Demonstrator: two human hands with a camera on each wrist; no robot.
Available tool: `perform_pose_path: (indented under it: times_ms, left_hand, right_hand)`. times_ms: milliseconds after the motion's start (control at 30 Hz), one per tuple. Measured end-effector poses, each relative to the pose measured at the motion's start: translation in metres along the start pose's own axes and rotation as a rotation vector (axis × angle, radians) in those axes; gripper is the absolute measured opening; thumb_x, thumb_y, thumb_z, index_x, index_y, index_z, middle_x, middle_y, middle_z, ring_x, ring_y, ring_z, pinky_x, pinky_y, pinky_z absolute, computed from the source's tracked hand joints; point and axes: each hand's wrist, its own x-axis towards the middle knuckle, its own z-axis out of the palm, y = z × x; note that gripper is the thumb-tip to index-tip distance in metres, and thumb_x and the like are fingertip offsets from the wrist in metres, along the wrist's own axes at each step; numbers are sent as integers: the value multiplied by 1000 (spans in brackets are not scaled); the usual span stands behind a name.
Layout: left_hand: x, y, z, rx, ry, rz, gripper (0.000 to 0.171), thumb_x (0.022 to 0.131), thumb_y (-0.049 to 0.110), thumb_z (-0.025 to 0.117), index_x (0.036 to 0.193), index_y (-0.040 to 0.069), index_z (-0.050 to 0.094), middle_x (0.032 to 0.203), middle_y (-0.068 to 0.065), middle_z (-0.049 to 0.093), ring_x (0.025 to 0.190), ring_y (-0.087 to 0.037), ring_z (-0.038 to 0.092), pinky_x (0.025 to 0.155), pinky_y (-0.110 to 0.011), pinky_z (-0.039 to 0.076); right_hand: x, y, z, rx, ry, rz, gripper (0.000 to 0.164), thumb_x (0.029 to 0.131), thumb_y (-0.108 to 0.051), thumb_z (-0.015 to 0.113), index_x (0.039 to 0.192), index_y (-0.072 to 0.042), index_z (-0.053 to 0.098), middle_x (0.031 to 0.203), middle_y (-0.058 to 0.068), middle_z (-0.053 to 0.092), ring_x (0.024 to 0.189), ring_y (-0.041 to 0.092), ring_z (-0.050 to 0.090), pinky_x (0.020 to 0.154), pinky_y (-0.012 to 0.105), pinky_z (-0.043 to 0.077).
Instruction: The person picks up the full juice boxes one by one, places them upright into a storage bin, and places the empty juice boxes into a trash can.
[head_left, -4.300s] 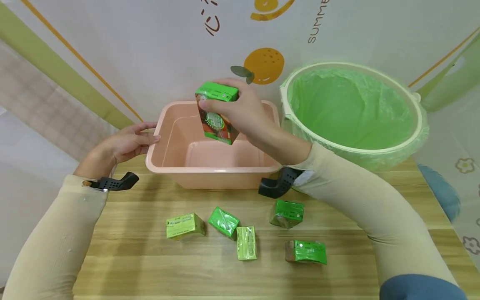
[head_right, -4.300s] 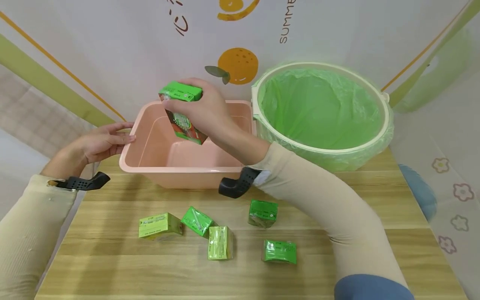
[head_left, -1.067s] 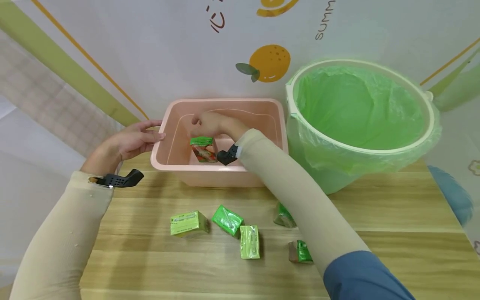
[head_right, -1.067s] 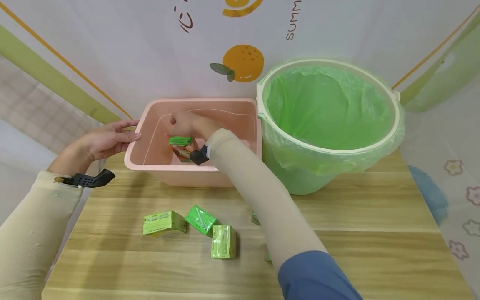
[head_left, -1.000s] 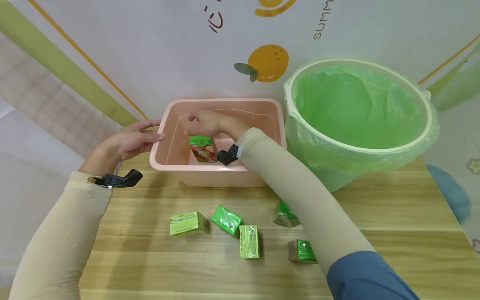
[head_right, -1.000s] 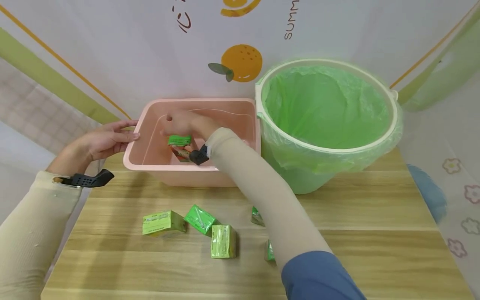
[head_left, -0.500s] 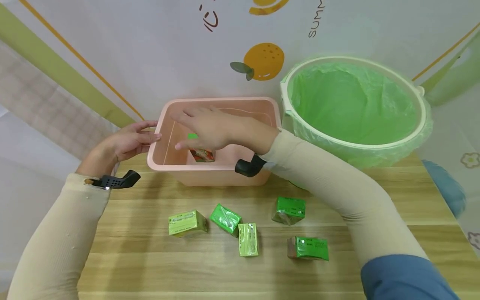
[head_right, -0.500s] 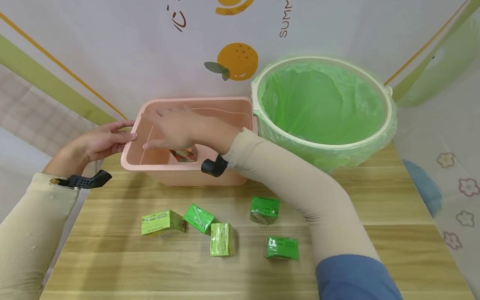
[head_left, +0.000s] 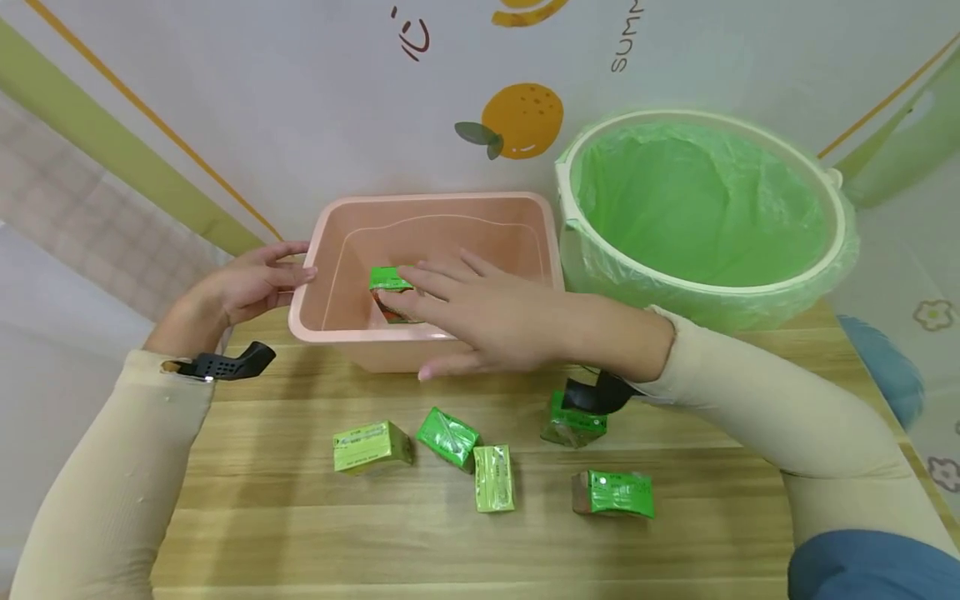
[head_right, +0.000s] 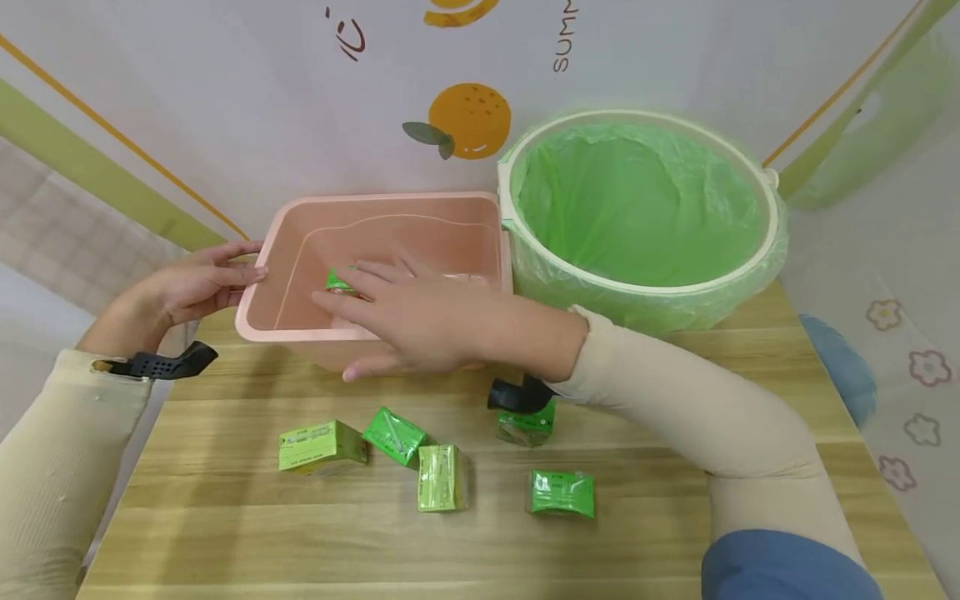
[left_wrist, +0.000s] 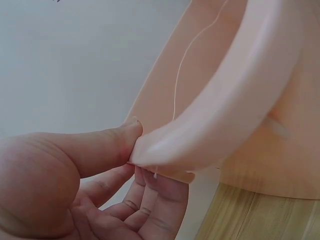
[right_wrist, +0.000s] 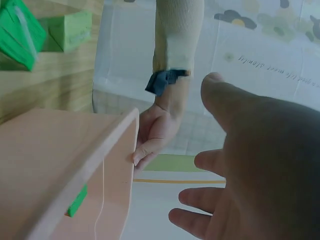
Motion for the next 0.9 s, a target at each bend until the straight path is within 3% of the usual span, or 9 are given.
perform_pose_path:
  times_ms: [233,467,633,767,900]
  left_hand:
    - [2,0,1,5,-10,-2,71,95,11,55,149,2,8,98,2,66,89,-10,64,78,-24,54]
    - [2,-1,-2,-5,-17,-10,71,96,10,53,149,2,6,98,3,65,88,-10,64,77,-24,54]
    - [3,0,-3,-21,-26,-8,70,96,8,53,149,2,8,98,1,66,88,-11,65,77,-24,54]
    - [2,-2,-4,-17,-21,-5,69,96,8,53,149,2,9,98,1,66,88,-11,65,77,-25,54]
    - [-2,-7,-6,-28,-11,-6,68,96,7,52,148,2,10,98,2,66,88,-12,65,78,-25,54]
  right_hand:
    - [-50,-2,14,98,107,-68,74,93,-59,41,151,-19,17,155,2,14,142,19,10,115,48,8]
    - [-103,-10,24,203,90,18,77,91,-54,49,152,-24,11,156,2,11,142,19,8,113,44,20]
    - [-128,-16,28,230,100,53,78,91,-48,55,151,-22,13,156,0,11,142,21,12,114,44,18]
    - [-151,-20,34,270,83,116,79,89,-46,59,151,-24,16,156,-4,12,141,19,18,114,32,17]
    - [-175,-22,45,363,138,110,78,86,-35,66,149,-18,24,154,1,19,139,21,23,110,16,17]
